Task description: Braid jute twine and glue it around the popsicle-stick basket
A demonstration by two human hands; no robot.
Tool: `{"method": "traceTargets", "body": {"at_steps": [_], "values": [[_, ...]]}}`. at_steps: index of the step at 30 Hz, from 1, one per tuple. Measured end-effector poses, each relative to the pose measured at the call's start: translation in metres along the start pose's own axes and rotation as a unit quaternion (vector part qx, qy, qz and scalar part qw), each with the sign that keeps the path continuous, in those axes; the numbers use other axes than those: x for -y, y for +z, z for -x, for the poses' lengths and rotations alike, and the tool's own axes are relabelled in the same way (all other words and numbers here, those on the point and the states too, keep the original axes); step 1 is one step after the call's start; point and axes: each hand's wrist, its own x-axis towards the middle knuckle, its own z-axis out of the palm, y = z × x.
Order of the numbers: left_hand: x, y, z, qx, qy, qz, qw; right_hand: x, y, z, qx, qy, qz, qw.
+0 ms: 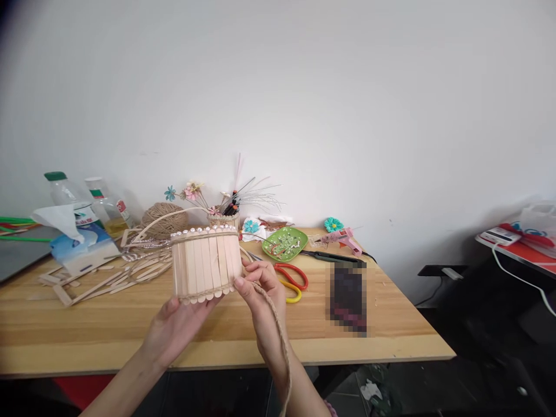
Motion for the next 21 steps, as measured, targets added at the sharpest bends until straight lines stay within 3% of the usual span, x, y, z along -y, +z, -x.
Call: {"method": "traceTargets", "body": {"at_steps": [11,21], "values": [[0.0059,-0.0079,-0.0004,0.035,0.006,0.066,0.997,0.0095,-0.0017,-0.003,0.01,0.008,-0.006,1.0],[0.0061,-0.0006,0.0009,0.019,0.0,0.148,0.989,0.0074,-0.003,-0.0029,0.029,0.022,-0.028,0.999]]}}
